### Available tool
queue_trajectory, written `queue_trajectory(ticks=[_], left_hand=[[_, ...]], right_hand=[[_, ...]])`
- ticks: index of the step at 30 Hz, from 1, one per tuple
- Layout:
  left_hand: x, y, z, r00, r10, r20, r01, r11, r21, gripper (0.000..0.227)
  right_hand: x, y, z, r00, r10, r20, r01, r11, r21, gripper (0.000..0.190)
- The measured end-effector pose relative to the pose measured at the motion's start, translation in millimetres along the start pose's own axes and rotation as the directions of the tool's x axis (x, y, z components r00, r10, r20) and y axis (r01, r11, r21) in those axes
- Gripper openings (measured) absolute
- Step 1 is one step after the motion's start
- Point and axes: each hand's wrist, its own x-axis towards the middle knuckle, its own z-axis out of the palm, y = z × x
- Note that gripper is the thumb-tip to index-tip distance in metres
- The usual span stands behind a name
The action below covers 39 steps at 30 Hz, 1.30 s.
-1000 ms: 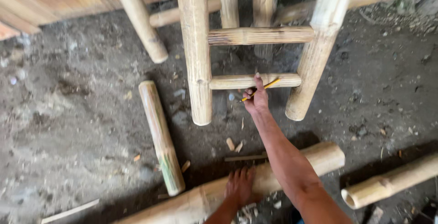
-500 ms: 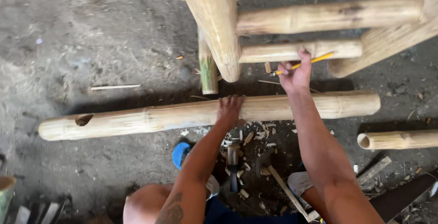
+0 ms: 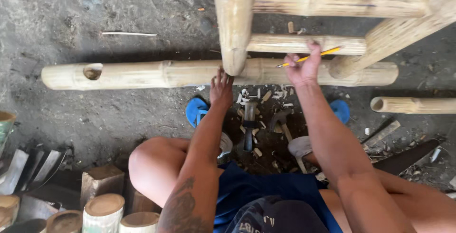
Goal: The person uses a chisel and hammer to carve a hole into a bamboo pole, then marks and fits another bamboo piece into the joint. The person repeatedly hammers the chisel to shape the bamboo and checks the fit of the joint.
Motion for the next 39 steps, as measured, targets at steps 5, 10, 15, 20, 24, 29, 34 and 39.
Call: queue_trajectory(ticks=[5, 10, 15, 20, 24, 29, 34, 39], left_hand=[[-12, 5, 16, 1.0, 0.002, -0.025, -0.002, 1.0, 0.011, 0.087], [-20, -1, 11, 1.0, -0.016, -0.003, 0.016, 1.0, 0.026, 0.087], [-30, 15, 10, 0.993, -0.103, 0.065, 0.102, 0.995, 0.018, 0.087], [-41, 11, 5, 0.964, -0.164, 0.21, 0.15, 0.985, 0.081, 0.097], [-38, 15, 0, 0.986, -0.142, 0.083, 0.139, 0.99, 0.035, 0.1], [-47, 12, -7, 0.982, -0.108, 0.155, 0.106, 0.994, 0.019, 0.107], [-63, -30, -18, 0.954, -0.263, -0.145, 0.161, 0.855, -0.492, 0.054], [-40, -88, -94, 0.551, -0.642, -0.533, -0.207, 0.514, -0.833, 0.026]], right_hand=[[-14, 13, 2, 1.0, -0.017, -0.022, 0.018, 0.999, 0.05, 0.032], [-18, 25, 10, 0.998, 0.009, 0.064, -0.012, 0.999, 0.049, 0.03], [-28, 14, 0, 0.994, 0.052, 0.098, -0.053, 0.998, 0.013, 0.03], [-24, 15, -17, 0.99, 0.11, 0.083, -0.118, 0.988, 0.103, 0.026], [-19, 14, -37, 0.987, 0.088, 0.131, -0.108, 0.982, 0.154, 0.027], [-15, 18, -44, 0.993, 0.098, 0.069, -0.107, 0.985, 0.138, 0.029], [-14, 31, -31, 0.994, 0.096, 0.052, -0.1, 0.992, 0.076, 0.031], [-7, 52, -22, 0.993, 0.107, 0.046, -0.11, 0.99, 0.085, 0.036]])
